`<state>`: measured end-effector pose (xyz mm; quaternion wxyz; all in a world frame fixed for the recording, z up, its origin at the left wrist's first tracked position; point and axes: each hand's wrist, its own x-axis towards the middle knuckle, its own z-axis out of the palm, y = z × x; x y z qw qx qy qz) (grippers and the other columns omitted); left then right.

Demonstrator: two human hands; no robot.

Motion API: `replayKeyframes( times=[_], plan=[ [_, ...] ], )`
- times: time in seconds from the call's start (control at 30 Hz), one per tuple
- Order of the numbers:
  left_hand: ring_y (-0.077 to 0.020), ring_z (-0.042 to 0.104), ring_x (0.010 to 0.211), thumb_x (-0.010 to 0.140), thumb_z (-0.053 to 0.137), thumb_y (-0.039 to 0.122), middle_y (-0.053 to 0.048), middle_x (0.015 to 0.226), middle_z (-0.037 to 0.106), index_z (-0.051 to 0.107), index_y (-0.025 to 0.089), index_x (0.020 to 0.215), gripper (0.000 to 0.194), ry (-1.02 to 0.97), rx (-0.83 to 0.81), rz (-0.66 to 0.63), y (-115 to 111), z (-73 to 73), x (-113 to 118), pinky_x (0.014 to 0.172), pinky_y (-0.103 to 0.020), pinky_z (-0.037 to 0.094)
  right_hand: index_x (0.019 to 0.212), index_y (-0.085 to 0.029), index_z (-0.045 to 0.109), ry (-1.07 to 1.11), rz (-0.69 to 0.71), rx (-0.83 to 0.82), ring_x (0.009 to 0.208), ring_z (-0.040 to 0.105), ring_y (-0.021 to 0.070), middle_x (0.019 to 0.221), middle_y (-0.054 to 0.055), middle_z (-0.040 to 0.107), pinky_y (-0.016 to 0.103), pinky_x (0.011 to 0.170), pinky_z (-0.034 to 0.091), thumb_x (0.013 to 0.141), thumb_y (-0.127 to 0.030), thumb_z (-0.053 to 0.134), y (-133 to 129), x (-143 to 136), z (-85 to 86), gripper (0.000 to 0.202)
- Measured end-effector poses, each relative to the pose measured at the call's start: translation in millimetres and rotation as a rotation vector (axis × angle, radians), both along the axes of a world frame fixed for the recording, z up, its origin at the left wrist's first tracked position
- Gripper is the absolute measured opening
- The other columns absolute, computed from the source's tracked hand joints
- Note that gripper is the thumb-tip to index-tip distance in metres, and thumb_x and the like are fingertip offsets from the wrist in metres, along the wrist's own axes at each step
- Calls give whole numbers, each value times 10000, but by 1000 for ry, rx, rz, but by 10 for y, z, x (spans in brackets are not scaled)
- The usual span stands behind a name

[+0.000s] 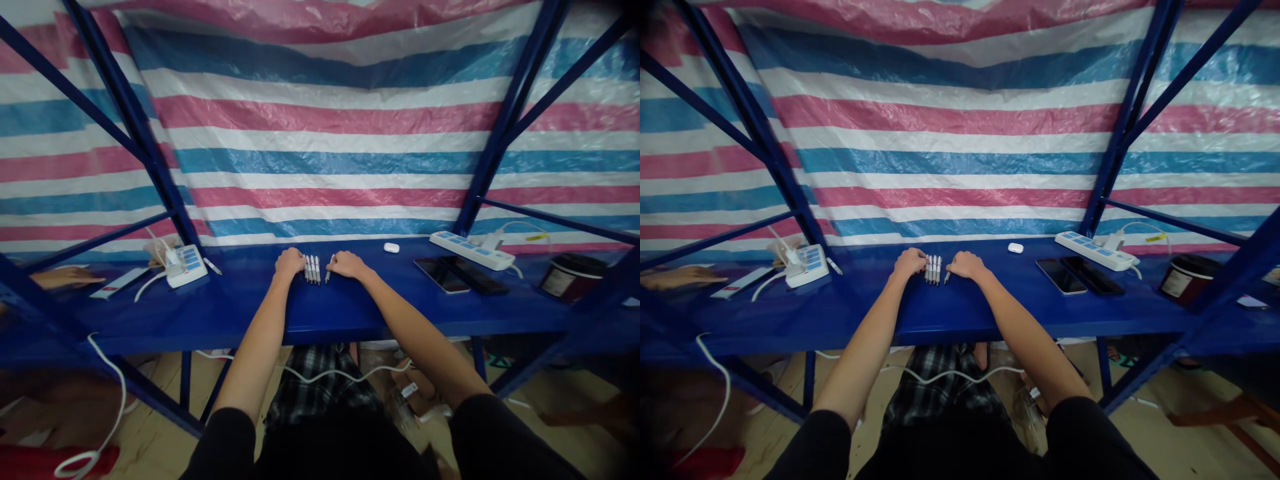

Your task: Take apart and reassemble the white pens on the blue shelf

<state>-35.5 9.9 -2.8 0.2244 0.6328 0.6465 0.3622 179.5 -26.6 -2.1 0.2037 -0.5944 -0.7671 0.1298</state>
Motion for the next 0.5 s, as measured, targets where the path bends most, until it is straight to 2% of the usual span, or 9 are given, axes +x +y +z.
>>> replayKeyframes(
  times=[0.13,0.2,0.27,0.37,0.43,0.5],
  plan=[
    [-258,669,629,621,775,195,-46,487,620,727,227,719,114,69,-52,4,-41,31,49,693,-335,484,833,-156,750,-32,-85,8,952,687,378,979,231,727,389,748,472,791,-534,713,-41,-81,13,383],
    [-288,690,682,655,791,240,-72,533,651,735,215,759,121,110,-78,6,-77,62,68,722,-361,491,876,-147,747,-4,-104,4,995,684,376,997,232,726,387,785,477,790,-489,735,-50,-82,26,352],
    [-325,708,816,710,794,323,-118,668,706,743,199,817,172,145,-35,60,-125,108,84,774,-388,496,903,-142,732,30,-116,11,996,687,354,966,214,731,369,798,477,832,-444,706,-49,-41,46,311],
    [-328,667,1038,837,711,384,-142,945,742,738,201,1077,303,205,196,142,-226,203,127,899,-411,484,1024,-139,685,95,-90,48,887,700,292,815,139,735,332,771,472,935,-380,583,-31,74,76,276],
    [-292,621,1116,928,609,351,-116,1068,732,691,225,1245,350,252,433,46,-301,267,181,984,-411,458,1133,-152,636,187,-34,88,768,683,231,717,61,713,291,736,460,963,-323,544,-11,146,89,258],
    [-279,537,1237,967,570,358,-97,1255,682,656,254,1327,385,326,665,-133,-360,307,250,1081,-430,395,1126,-165,639,271,46,159,697,647,190,698,26,690,266,714,447,974,-316,538,11,191,97,237]
  ],
)
